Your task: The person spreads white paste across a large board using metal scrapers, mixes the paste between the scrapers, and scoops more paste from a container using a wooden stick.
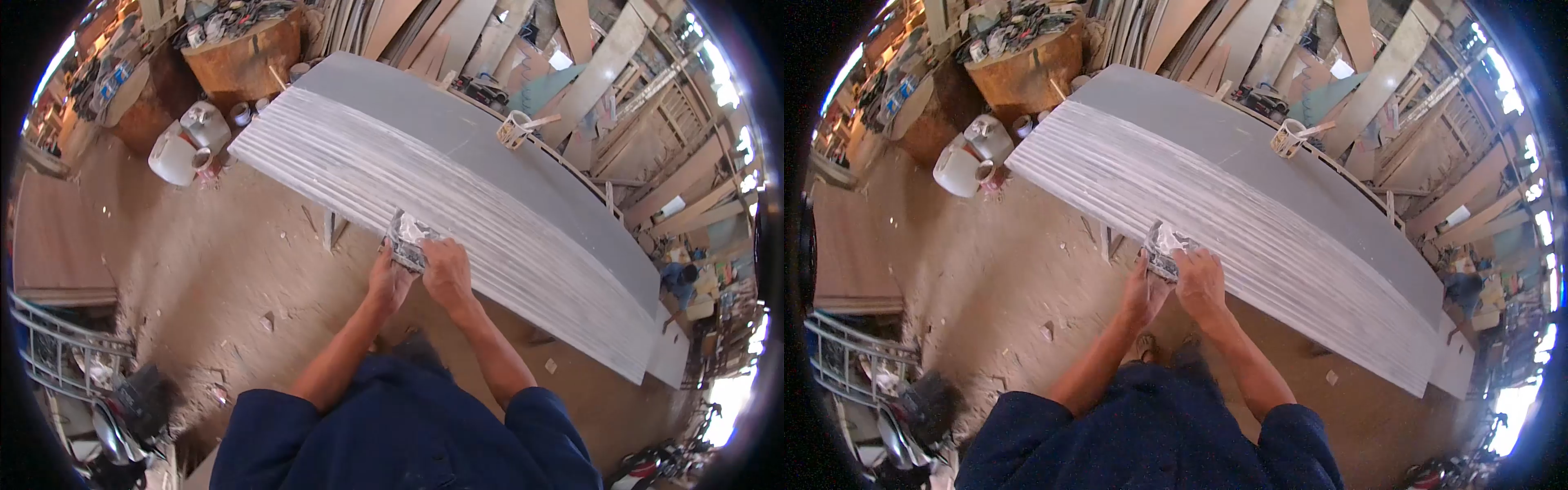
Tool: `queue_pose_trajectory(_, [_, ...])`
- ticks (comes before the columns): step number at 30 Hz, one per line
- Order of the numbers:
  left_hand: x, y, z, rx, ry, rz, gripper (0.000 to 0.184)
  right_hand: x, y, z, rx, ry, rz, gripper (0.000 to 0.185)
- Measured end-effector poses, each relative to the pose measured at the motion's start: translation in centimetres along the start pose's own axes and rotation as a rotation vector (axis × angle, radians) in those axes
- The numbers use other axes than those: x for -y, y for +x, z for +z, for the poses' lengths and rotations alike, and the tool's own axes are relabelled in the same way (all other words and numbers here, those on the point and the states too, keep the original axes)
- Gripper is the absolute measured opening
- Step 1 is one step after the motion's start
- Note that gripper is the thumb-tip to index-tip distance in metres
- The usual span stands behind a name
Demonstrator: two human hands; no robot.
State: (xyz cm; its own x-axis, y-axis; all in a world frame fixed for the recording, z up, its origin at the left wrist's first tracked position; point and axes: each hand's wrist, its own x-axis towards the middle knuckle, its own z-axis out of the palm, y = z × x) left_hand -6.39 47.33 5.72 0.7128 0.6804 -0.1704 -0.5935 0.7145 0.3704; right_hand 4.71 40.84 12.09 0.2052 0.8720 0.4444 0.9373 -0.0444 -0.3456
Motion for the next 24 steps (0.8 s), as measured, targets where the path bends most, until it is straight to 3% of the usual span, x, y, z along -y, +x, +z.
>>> queue_pose_trajectory(3, [0.7, -1.4, -0.7, -0.005, -0.012, 0.02, 0.052, 0.6, -0.2, -0.9, 0.097, 0.014, -0.053, 0.026])
queue_pose_trajectory(6, [1.4, -2.4, 0.1, -0.052, -0.069, -0.023, 0.05, 1.9, 0.9, -4.3, 0.243, -0.035, 0.045, 0.023])
queue_pose_trajectory(8, [1.9, -2.5, 0.7, -0.009, -0.057, -0.008, 0.048, 1.3, 0.6, -4.5, 0.153, -0.047, 0.158, 0.02])
queue_pose_trajectory(15, [4.7, -5.0, 2.0, -0.015, -0.006, 0.034, 0.047, 1.1, -1.7, -6.2, 0.186, -0.075, 0.217, 0.022])
queue_pose_trajectory(18, [5.8, -6.3, 2.7, 0.027, 0.032, 0.018, 0.048, 1.6, -3.2, -7.2, 0.02, -0.047, 0.24, 0.023])
queue_pose_trajectory(24, [9.5, -9.4, 3.0, 0.019, 0.003, 0.017, 0.049, 1.5, -7.0, -9.1, 0.143, -0.062, 0.272, 0.024])
